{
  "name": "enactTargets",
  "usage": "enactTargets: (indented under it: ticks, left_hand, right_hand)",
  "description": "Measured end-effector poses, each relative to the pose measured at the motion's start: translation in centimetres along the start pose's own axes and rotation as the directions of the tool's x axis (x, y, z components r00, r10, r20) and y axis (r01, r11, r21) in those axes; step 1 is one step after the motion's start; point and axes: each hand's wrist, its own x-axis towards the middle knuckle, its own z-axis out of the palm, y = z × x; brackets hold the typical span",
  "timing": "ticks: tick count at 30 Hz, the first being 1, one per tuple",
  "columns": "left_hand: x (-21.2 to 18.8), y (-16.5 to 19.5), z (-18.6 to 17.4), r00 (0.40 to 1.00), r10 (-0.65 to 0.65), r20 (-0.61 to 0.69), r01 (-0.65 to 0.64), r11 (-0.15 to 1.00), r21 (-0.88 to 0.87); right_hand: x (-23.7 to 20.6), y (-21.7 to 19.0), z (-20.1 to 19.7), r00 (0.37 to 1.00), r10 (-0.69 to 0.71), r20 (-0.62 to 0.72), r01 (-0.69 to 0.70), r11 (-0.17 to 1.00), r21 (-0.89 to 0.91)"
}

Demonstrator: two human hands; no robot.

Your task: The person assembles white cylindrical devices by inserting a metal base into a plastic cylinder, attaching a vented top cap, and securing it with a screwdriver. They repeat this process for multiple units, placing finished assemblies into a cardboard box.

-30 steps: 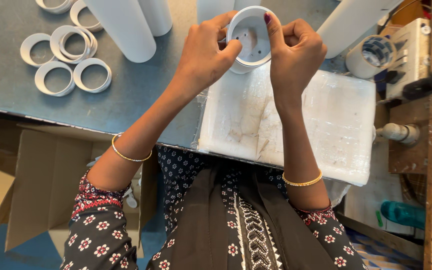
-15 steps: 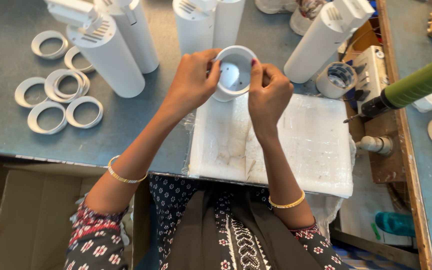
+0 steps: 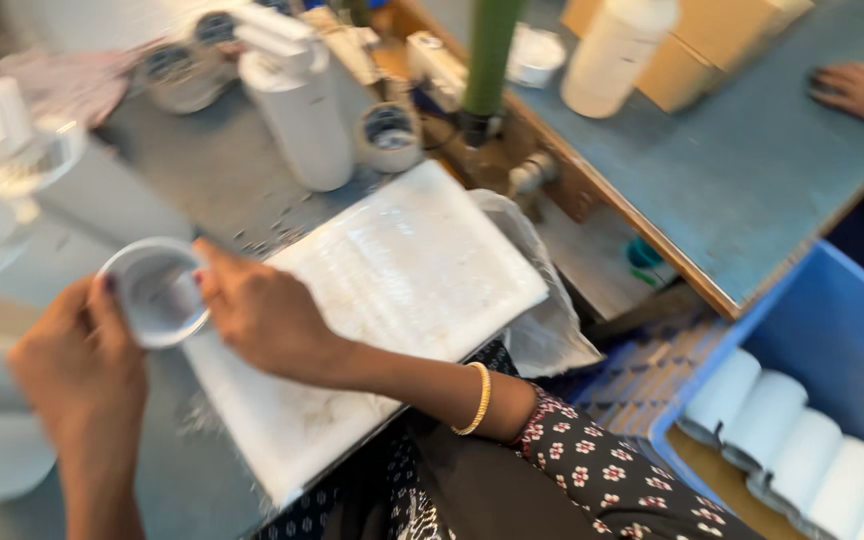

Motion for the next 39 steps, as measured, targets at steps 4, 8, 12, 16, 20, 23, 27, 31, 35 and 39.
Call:
enactTargets:
  ticks: [4, 8, 12, 16, 20, 23, 27, 31, 35, 39]
  left_hand:
    - [-0.7, 0.4, -0.3, 0.988, -0.083, 0.132, 0.124, 0.931, -0.343]
    - [-1.1, 0.3, -0.4, 0.98, -0.116, 0.161, 0.173, 0.897, -0.406]
    - [-2.2, 0.5, -0.6, 0.984, -0.101, 0.145, 0.151, 0.91, -0.386]
    - [-2.1, -0.1, -0.9, 0.971, -0.126, 0.203, 0.186, 0.932, -0.31]
    - [-0.7, -1.3, -0.3, 0.97, -0.126, 0.208, 0.18, 0.948, -0.261]
    - [0.1, -2.1, 0.9, 0.975, -0.098, 0.202, 0.158, 0.937, -0.311]
    - [0.7, -2.8, 1.8, 0.974, -0.077, 0.214, 0.15, 0.926, -0.347]
    - [-0.2, -2.7, 1.4, 0.978, -0.089, 0.19, 0.156, 0.913, -0.376]
    - [-1.6, -1.8, 0.5, 0.99, -0.076, 0.117, 0.108, 0.952, -0.288]
    - [-1.8, -1.6, -0.1, 0.992, -0.089, 0.089, 0.108, 0.963, -0.247]
  right_hand:
    - [1.1, 0.1, 0.2, 0.998, 0.061, -0.031, -0.061, 0.998, -0.023]
    - [2.2, 0.4, 1.2, 0.998, 0.013, -0.063, -0.016, 0.998, -0.053]
    - [2.9, 0.9, 1.8, 0.995, -0.04, -0.093, 0.034, 0.997, -0.063]
    - [3.4, 1.1, 1.5, 0.995, -0.077, -0.065, 0.07, 0.993, -0.1]
    - [1.4, 0.7, 0.8, 0.996, -0.08, -0.045, 0.08, 0.997, 0.0]
    - [0.1, 0.6, 0.2, 1.0, -0.02, 0.007, 0.019, 0.997, 0.078]
    - [0.8, 1.0, 0.0, 0.999, 0.038, 0.037, -0.041, 0.996, 0.078]
    - [2.1, 1.1, 0.5, 0.997, 0.055, 0.047, -0.055, 0.998, 0.014]
    - [3.3, 1.6, 1.9, 0.999, -0.038, -0.023, 0.036, 0.997, -0.066]
    - [4.7, 2.0, 3.0, 0.998, -0.057, -0.023, 0.054, 0.993, -0.104]
